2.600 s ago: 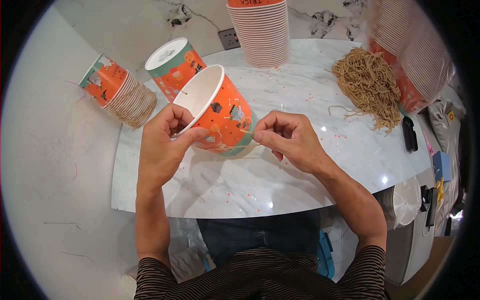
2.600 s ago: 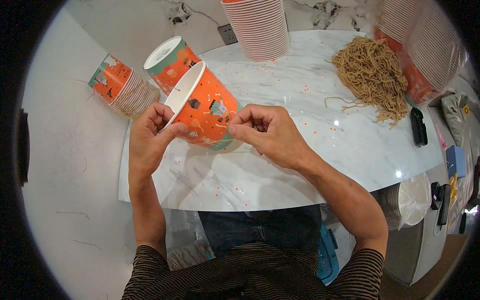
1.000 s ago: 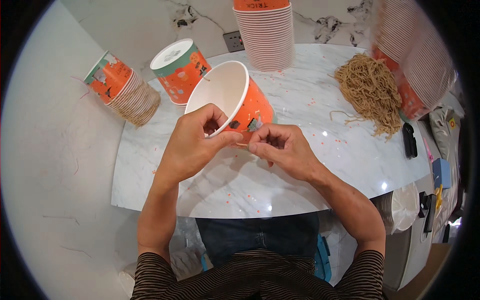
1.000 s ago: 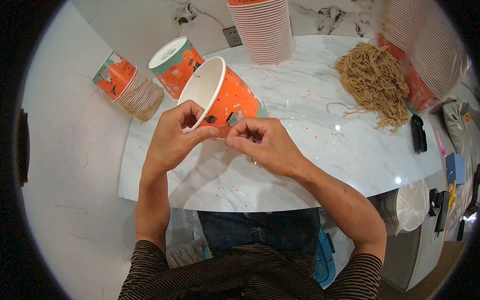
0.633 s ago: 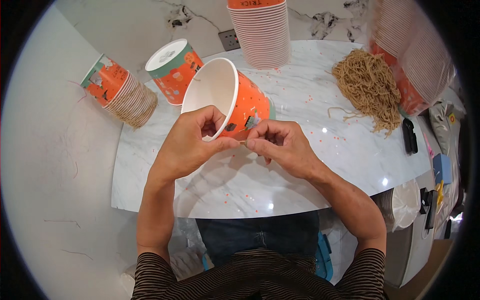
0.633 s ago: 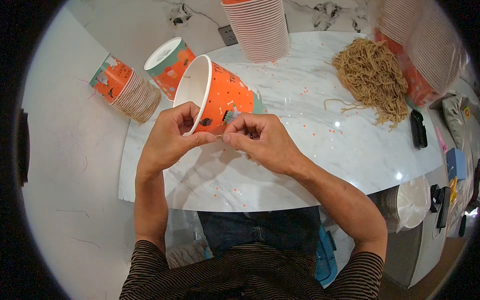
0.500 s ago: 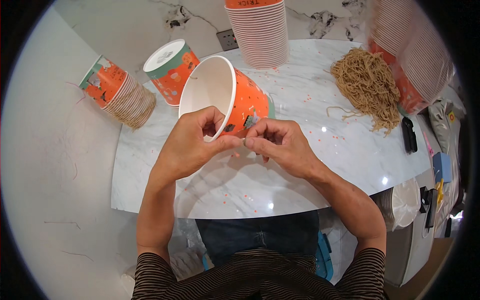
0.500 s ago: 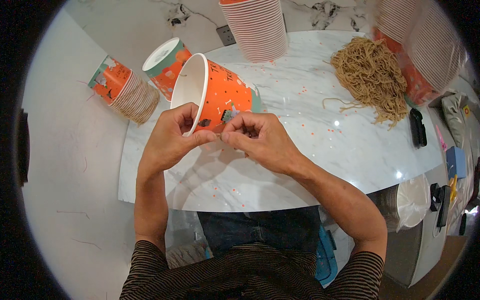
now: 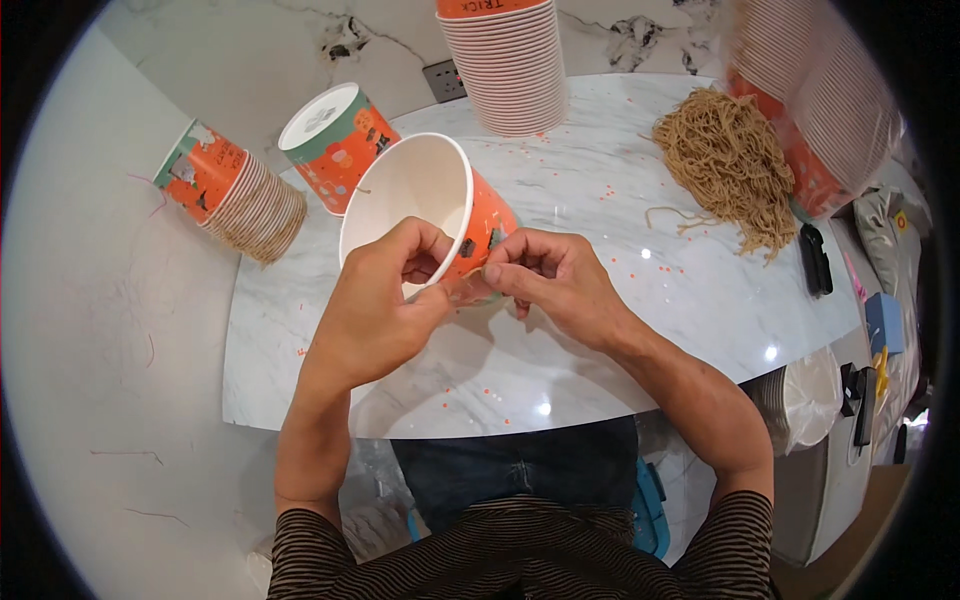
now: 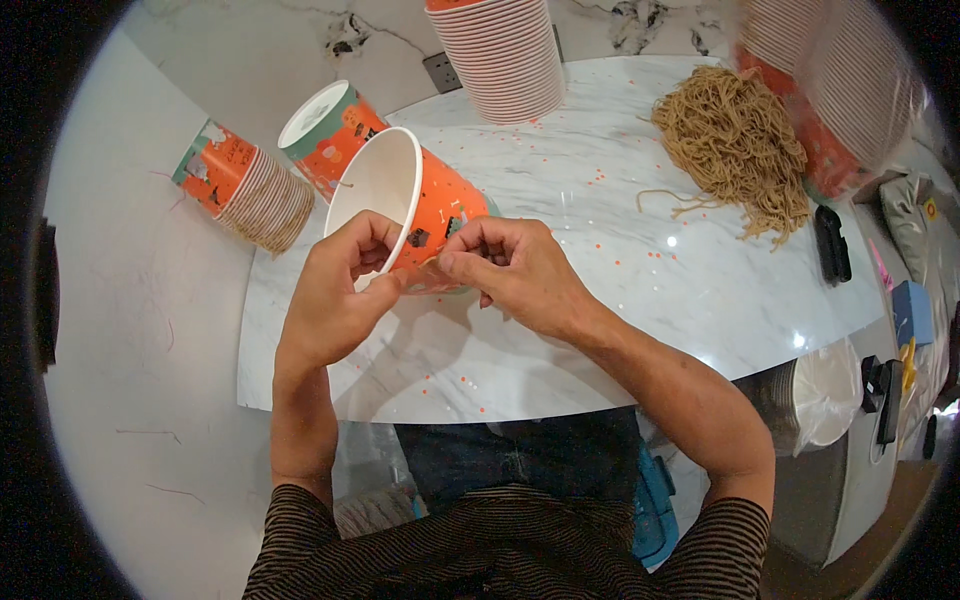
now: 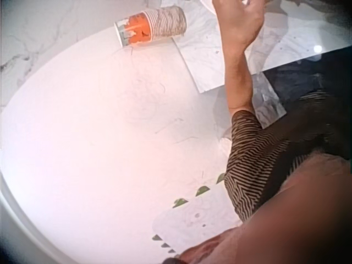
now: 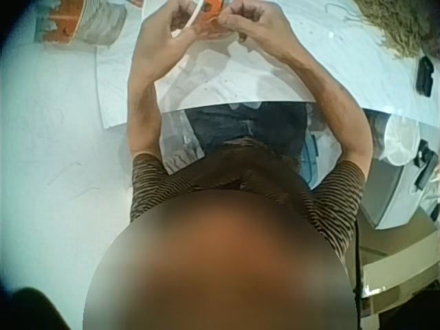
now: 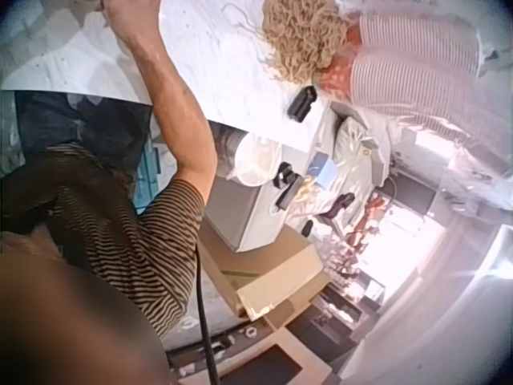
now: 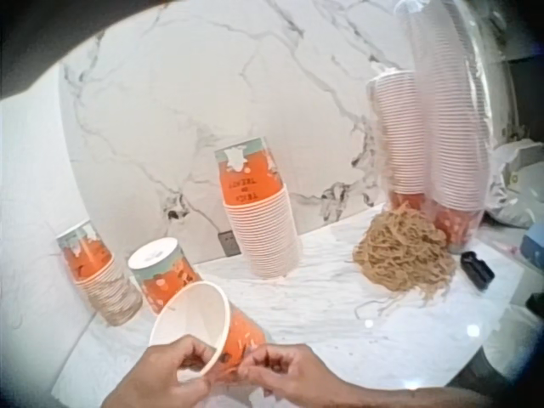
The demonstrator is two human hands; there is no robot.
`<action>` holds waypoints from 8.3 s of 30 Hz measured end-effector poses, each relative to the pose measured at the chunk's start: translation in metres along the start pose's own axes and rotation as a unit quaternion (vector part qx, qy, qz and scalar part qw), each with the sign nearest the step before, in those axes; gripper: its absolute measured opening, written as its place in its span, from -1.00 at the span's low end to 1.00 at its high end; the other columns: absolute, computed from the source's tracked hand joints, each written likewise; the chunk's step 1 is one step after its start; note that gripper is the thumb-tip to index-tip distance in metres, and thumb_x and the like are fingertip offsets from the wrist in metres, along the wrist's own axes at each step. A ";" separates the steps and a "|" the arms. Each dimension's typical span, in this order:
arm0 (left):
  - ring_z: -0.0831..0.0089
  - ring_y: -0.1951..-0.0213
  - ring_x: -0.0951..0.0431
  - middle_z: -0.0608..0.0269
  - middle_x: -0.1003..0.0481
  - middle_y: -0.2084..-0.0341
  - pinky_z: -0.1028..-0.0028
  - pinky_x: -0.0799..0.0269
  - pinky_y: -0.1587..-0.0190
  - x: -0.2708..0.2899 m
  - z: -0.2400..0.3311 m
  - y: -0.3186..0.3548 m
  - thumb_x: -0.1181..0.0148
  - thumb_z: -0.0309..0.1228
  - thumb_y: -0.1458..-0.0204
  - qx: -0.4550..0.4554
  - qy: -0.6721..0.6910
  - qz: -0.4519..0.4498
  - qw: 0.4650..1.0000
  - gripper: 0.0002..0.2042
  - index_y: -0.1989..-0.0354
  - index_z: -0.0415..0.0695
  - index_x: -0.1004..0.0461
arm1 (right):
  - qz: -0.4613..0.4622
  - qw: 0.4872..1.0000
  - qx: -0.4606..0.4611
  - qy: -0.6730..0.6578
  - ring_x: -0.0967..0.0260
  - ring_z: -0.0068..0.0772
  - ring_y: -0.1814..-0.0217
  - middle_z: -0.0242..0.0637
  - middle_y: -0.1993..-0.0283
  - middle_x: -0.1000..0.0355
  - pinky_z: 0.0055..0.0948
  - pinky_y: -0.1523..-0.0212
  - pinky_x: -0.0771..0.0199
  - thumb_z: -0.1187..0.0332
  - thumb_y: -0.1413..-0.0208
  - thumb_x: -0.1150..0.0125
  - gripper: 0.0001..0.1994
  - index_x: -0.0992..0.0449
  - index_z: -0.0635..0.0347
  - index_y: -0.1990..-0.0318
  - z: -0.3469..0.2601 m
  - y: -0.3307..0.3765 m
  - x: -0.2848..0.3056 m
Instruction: Tying twine handles onto pre-punched paper Halloween treat buckets.
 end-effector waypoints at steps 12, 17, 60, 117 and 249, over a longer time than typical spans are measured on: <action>0.66 0.40 -0.50 0.30 -0.57 0.54 0.56 -0.43 0.33 0.013 -0.004 -0.004 -0.23 -0.52 -0.20 0.041 -0.001 0.085 0.995 -0.87 0.29 -0.38 -0.55 | -0.029 0.998 0.007 -0.051 -0.38 -0.76 0.40 -0.50 0.35 -0.55 -0.61 0.44 -0.44 0.23 -0.27 -0.36 -0.79 -0.63 0.21 0.19 -0.003 0.003 -0.007; 0.66 0.44 -0.41 0.28 -0.56 0.52 0.51 -0.36 0.38 0.023 -0.006 -0.007 -0.18 -0.50 -0.23 0.049 -0.060 0.075 0.994 -0.85 0.26 -0.39 -0.54 | -0.017 0.999 0.013 -0.041 -0.37 -0.74 0.41 -0.50 0.38 -0.50 -0.59 0.44 -0.45 0.25 -0.27 -0.35 -0.80 -0.63 0.22 0.20 -0.006 0.004 -0.006; 0.46 0.24 -0.74 -0.01 -0.72 0.32 0.51 -0.58 0.15 -0.011 0.003 -0.009 -0.31 -0.63 -0.15 -0.051 -0.112 0.085 0.989 -0.61 -0.15 -0.22 -0.42 | 0.184 0.966 0.152 0.099 -0.38 -0.75 0.40 -0.39 0.31 -0.54 -0.64 0.42 -0.39 0.50 -0.19 -0.34 -0.92 -0.58 0.33 0.30 -0.035 0.016 0.013; 0.51 0.34 -0.58 0.16 -0.62 0.41 0.46 -0.49 0.23 -0.011 0.017 -0.038 -0.16 -0.53 -0.25 -0.072 -0.122 -0.109 0.984 -0.81 0.04 -0.26 -0.61 | 0.158 0.979 0.043 0.122 -0.41 -0.71 0.40 -0.38 0.34 -0.57 -0.59 0.37 -0.45 0.47 -0.18 -0.35 -0.91 -0.59 0.32 0.28 -0.028 0.013 0.014; 0.64 0.33 -0.57 0.35 -0.60 0.32 0.57 -0.53 0.28 0.082 -0.079 -0.057 -0.29 -0.35 -0.30 0.031 0.354 -0.015 0.935 -0.83 0.18 -0.23 -0.57 | 0.076 0.877 0.129 0.457 -0.55 -0.29 0.34 -0.11 0.11 -0.62 -0.26 0.23 -0.56 0.51 -0.17 -0.28 -0.81 -0.70 0.31 0.09 -0.114 -0.056 -0.059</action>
Point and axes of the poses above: each hand's wrist, its own y-axis away from the middle knuckle, its own x-axis out of the back of the hand, z = x × y, the point moved 7 cm from there along -y, towards the middle knuckle
